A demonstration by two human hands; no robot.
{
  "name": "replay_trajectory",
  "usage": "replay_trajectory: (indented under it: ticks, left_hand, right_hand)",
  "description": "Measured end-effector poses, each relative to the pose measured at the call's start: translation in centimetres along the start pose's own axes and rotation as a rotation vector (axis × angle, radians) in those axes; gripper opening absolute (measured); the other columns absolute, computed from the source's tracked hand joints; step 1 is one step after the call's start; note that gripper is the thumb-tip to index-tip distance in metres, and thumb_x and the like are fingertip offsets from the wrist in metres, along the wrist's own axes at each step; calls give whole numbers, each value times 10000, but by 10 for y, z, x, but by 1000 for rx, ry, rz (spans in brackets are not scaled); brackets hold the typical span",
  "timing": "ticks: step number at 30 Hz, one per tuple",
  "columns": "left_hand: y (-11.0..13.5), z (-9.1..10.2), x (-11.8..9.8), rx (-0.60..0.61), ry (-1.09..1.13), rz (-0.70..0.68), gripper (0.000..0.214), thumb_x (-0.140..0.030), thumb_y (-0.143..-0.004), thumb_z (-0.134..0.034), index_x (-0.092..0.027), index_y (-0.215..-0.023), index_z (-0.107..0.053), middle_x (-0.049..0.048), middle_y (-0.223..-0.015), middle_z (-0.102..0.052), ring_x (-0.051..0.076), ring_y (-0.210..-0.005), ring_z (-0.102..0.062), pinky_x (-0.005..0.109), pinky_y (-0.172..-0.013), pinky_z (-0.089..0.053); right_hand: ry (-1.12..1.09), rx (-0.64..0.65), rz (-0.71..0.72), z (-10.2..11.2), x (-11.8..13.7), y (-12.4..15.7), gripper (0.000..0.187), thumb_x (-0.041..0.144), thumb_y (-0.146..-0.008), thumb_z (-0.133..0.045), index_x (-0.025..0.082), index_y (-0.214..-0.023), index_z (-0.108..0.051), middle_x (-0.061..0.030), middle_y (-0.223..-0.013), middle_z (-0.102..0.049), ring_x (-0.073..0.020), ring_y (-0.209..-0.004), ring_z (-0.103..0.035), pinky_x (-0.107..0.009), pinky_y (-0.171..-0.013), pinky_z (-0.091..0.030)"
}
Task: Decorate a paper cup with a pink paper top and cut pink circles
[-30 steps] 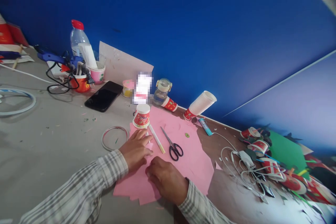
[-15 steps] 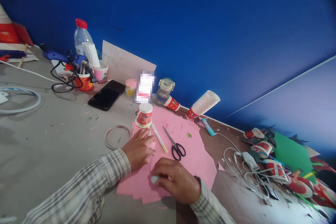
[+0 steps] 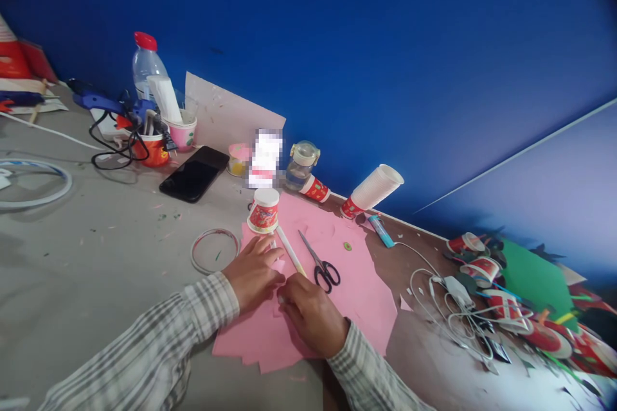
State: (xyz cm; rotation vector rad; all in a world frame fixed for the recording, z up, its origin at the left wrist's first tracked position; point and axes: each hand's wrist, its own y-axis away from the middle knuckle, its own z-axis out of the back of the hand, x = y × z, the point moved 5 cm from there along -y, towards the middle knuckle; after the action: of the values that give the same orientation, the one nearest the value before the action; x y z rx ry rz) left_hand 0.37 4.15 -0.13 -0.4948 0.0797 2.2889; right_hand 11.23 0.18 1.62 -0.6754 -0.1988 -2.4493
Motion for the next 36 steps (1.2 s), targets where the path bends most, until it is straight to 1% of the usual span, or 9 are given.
replay_trajectory:
  ticks: [5,9,14,20,23,26,29,33,36]
  left_hand:
    - [1,1,1,-7,-7,2,214,-308,-639,-673,-337,-851,-685,24,-1240,-499,349,-1231,-205,569,-998,-216]
    - [1,0,1,37,-5,7,285,-319,-628,-687,-351,-910,-664,22,-1256,-487,353,-1239,-201,570,-1011,-190]
    - [1,-2,1,28,-15,6,297,-351,-626,-692,-344,-921,-659,41,-1254,-488,370,-1244,-183,583,-1002,-181]
    - [1,-2,2,-3,-18,-20,250,-293,-654,-671,-381,-887,-659,6,-1214,-501,352,-1233,-200,582,-982,-217]
    - [0,0,0,-15,-25,-37,176,-311,-629,-690,-341,-803,-687,19,-1209,-505,358,-1221,-213,570,-978,-233]
    - [-1,1,0,18,-24,-13,224,-301,-619,-699,-334,-841,-682,30,-1223,-502,362,-1224,-214,573,-987,-221]
    - [0,0,0,37,-24,-3,268,-296,-631,-690,-346,-894,-668,30,-1237,-501,363,-1234,-209,581,-991,-210]
    - [1,-2,0,0,-38,-10,279,-335,-638,-683,-358,-915,-660,26,-1225,-516,368,-1232,-212,594,-981,-212]
    - [1,-4,2,7,-40,-3,310,-366,-632,-684,-363,-939,-647,34,-1233,-509,375,-1235,-206,606,-979,-202]
  right_hand:
    - [4,72,26,-3,9,9,105,168,-808,-525,195,-870,-605,-57,-835,-588,-213,-746,-595,-280,-668,-479]
    - [-170,147,93,9,17,16,145,164,-798,-557,230,-897,-639,-44,-832,-631,-196,-787,-613,-251,-708,-484]
    - [-222,-134,-28,40,2,9,155,129,-752,-614,222,-866,-663,-29,-788,-650,-175,-735,-618,-236,-672,-478]
    - [-64,-70,-21,13,-10,-5,137,97,-750,-583,199,-826,-635,-20,-763,-602,-188,-705,-596,-260,-642,-457]
    - [-39,-22,-38,1,-6,3,120,112,-751,-589,205,-816,-627,-21,-774,-595,-194,-715,-592,-264,-650,-458]
    - [-106,44,-13,1,2,14,133,125,-756,-598,213,-849,-634,-25,-779,-616,-192,-736,-601,-253,-667,-468]
    - [-204,44,10,16,6,18,132,128,-762,-601,218,-841,-657,-26,-767,-639,-182,-745,-613,-237,-671,-476]
    - [-221,-146,-51,48,2,11,170,103,-730,-628,215,-848,-673,-25,-772,-640,-171,-701,-611,-233,-631,-476]
    - [-178,-133,-40,53,2,3,170,93,-722,-630,213,-833,-676,-18,-760,-639,-163,-676,-607,-227,-615,-470]
